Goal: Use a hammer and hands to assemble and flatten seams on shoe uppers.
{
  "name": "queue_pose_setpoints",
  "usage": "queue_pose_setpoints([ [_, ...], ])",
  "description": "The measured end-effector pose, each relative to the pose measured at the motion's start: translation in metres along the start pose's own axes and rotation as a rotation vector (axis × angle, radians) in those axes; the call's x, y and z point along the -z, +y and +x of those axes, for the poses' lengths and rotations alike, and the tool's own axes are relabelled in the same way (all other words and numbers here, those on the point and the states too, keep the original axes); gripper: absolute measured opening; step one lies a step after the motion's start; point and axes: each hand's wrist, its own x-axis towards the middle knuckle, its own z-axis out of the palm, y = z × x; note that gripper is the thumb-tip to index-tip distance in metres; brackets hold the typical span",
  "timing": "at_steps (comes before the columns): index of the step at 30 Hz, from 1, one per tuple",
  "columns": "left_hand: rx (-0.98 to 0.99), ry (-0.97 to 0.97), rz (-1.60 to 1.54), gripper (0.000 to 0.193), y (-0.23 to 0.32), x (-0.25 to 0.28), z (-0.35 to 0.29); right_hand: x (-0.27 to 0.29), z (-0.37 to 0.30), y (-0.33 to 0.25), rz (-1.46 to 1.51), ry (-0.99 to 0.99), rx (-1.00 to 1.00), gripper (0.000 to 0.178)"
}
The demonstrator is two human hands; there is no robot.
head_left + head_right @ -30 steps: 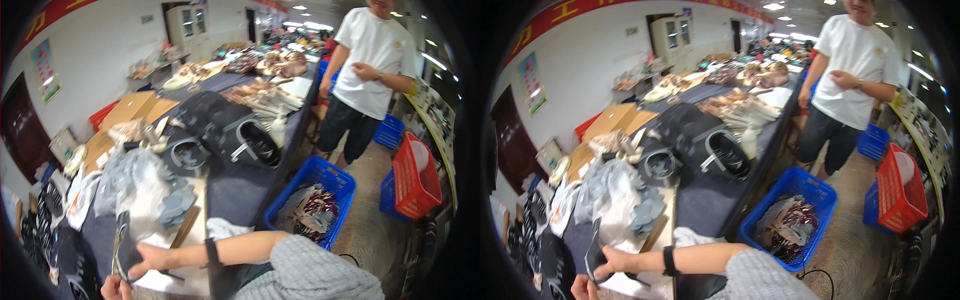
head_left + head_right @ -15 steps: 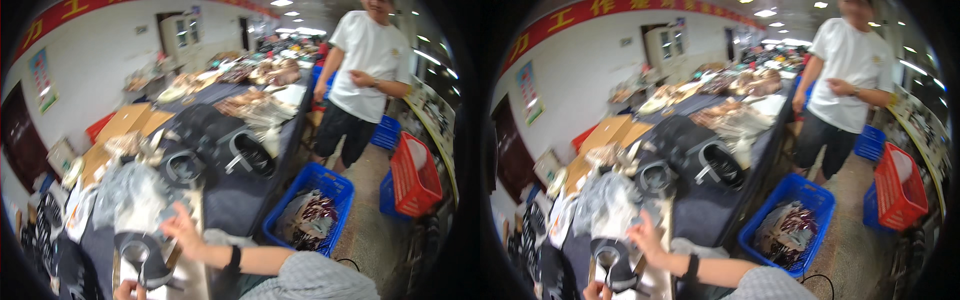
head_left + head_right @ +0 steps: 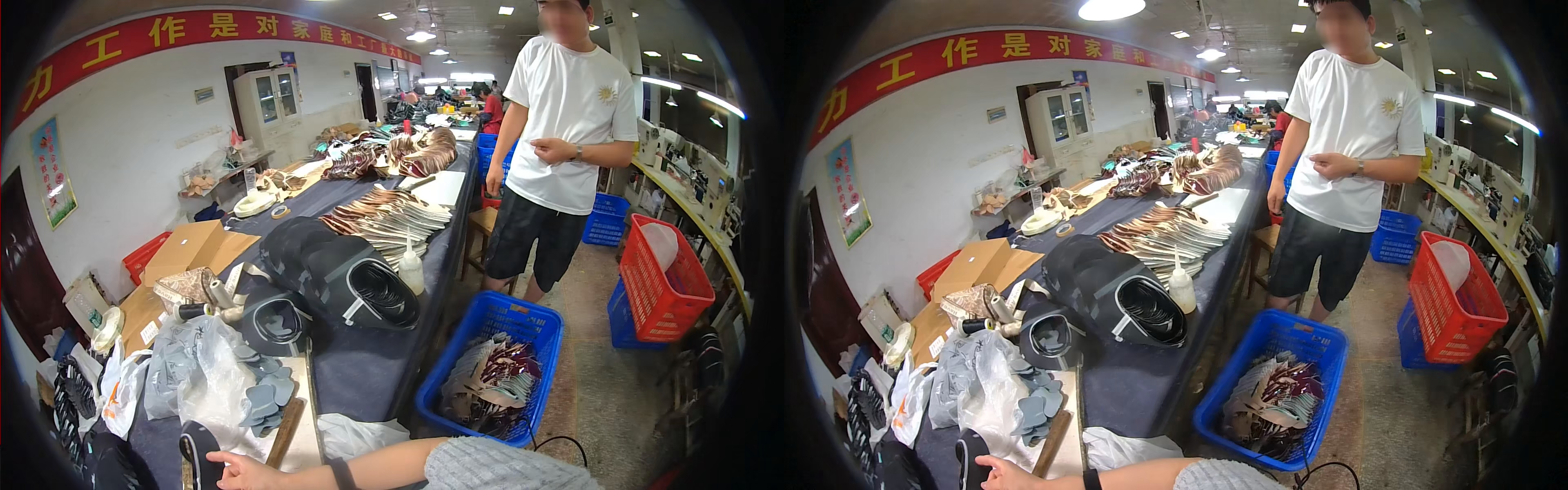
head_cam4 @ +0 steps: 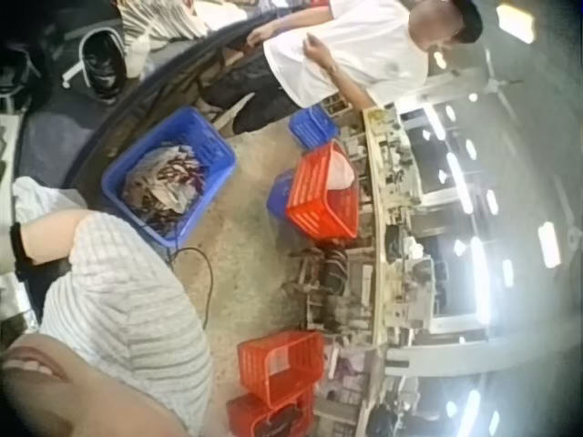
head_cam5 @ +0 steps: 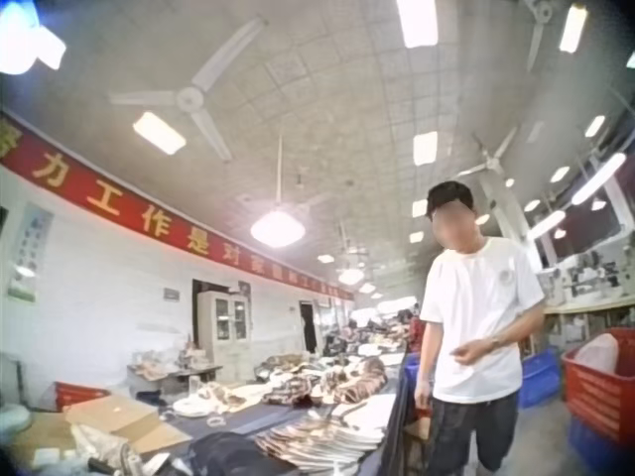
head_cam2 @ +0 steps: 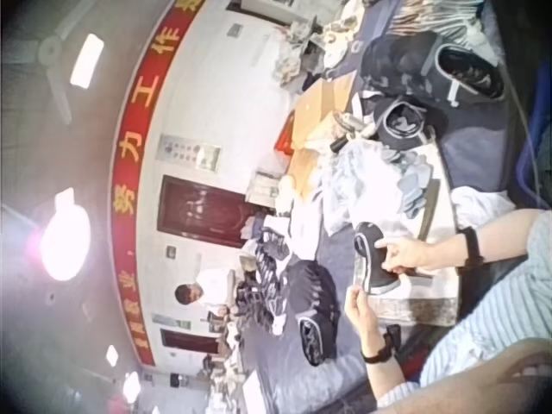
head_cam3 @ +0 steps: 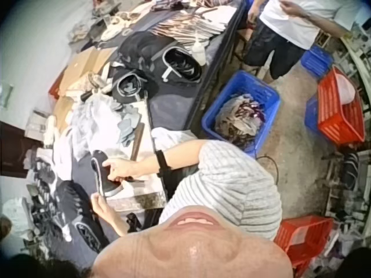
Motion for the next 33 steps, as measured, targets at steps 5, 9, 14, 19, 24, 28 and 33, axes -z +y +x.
queue_pose_setpoints([
  [5, -0.225, 0.162, 0.331, 0.015, 0.015, 0.012, -0.029, 0.008, -0.002, 0.011, -0.112, -0.191, -0.124, 0.023],
  [9, -0.153, 0.104, 0.363, 0.018, 0.028, -0.01, -0.053, -0.008, -0.018, 0.017, -0.411, -0.07, -0.213, 0.064],
  [14, -0.185, 0.12, 0.359, 0.017, 0.022, -0.03, -0.064, -0.012, -0.025, 0.024, -0.055, 0.024, -0.154, 0.095],
  [19, -0.068, 0.13, 0.215, 0.014, -0.002, -0.036, -0.061, -0.004, -0.023, 0.009, 0.106, -0.061, -0.229, 0.089],
  [24, 0.108, 0.248, 0.106, 0.023, 0.003, -0.006, -0.059, 0.005, -0.005, 0.029, -0.102, -0.059, -0.225, 0.085],
  [28, 0.022, 0.583, -0.606, 0.064, -0.017, 0.053, -0.019, 0.04, -0.015, 0.004, 0.095, -0.061, -0.136, 0.058],
  [33, -0.469, 1.158, -0.916, 0.077, 0.023, 0.223, -0.105, -0.002, -0.011, -0.037, 0.319, 0.225, -0.199, 0.033],
])
